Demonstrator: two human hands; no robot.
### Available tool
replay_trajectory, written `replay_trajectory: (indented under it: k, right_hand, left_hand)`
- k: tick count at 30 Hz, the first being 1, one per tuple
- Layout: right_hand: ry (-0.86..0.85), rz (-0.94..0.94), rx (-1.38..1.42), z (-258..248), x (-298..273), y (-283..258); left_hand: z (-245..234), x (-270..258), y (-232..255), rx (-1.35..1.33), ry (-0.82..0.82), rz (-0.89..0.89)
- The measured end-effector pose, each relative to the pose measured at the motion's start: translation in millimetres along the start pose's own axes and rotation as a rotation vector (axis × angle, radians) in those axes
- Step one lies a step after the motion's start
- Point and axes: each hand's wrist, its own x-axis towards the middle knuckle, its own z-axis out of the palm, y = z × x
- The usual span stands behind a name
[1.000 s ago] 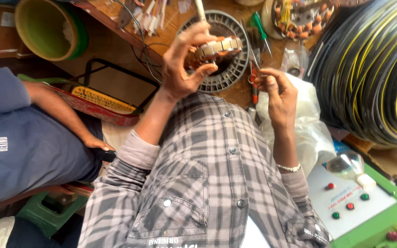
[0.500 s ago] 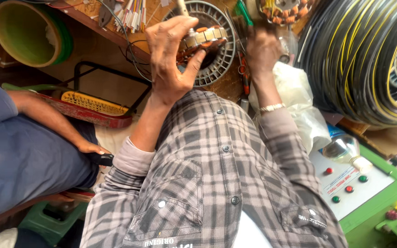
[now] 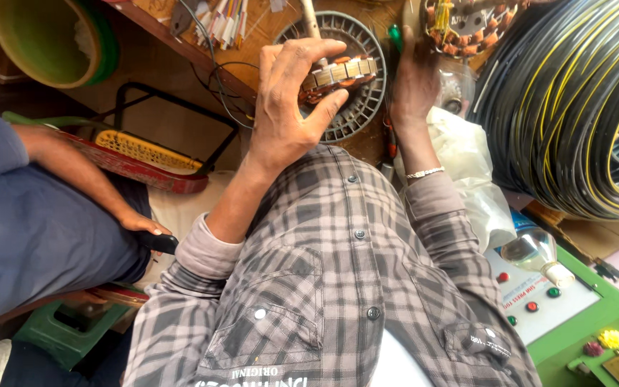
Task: The person uses a screwdriver to adjust a motor stator and repeatedly cuts and applies small white insulating pieces to the copper windings. The person works at a cluttered workbench with various tools and electrical parts visible.
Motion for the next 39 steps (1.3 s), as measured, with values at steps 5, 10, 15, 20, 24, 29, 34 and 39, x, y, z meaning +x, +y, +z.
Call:
replay_trajectory:
  k: [5, 10, 15, 20, 24, 29, 34, 39]
  right_hand:
    - [-0.092, -0.030, 0.368, -30.7, 2.5, 9.3]
    - [-0.063, -0.017, 0.616, -145.1, -11.4, 8.9]
    - [0.029, 0.275, 1.528, -201.8, 8.8, -10.9]
    - [-0.037, 0.417, 1.928, -200.7, 25.9, -32.0]
    - [-0.107, 0.429, 1.897, -198.8, 25.5, -35.2]
    - [-0.144, 0.346, 1.816, -195.9, 30.1, -35.8]
    - [-0.120, 0.088, 1.344, -188.8, 35.4, -32.2]
    - [-0.151, -0.055, 1.494, -191.2, 22.7, -33.4]
  left_hand:
    - [-3.5, 0.9, -0.9, -0.086, -0.051, -0.059]
    - [-4.4, 2.1, -1.5, -0.053, -0.039, -0.014]
    - [-0.9, 1.1, 3.8, -0.015, -0.011, -0.039]
    - [8.5, -0.1, 10.5, 0.055, 0.066, -0.042]
    - [9.6, 0.7, 5.6, 0.034, 0.043, -0.048]
    - [5.3, 1.4, 4.9, 0.020, 0.028, -0.029]
    - [11.1, 2.4, 3.2, 0.042, 0.064, -0.058]
    - [18.4, 2.3, 1.2, 0.016, 0.113, -0.084]
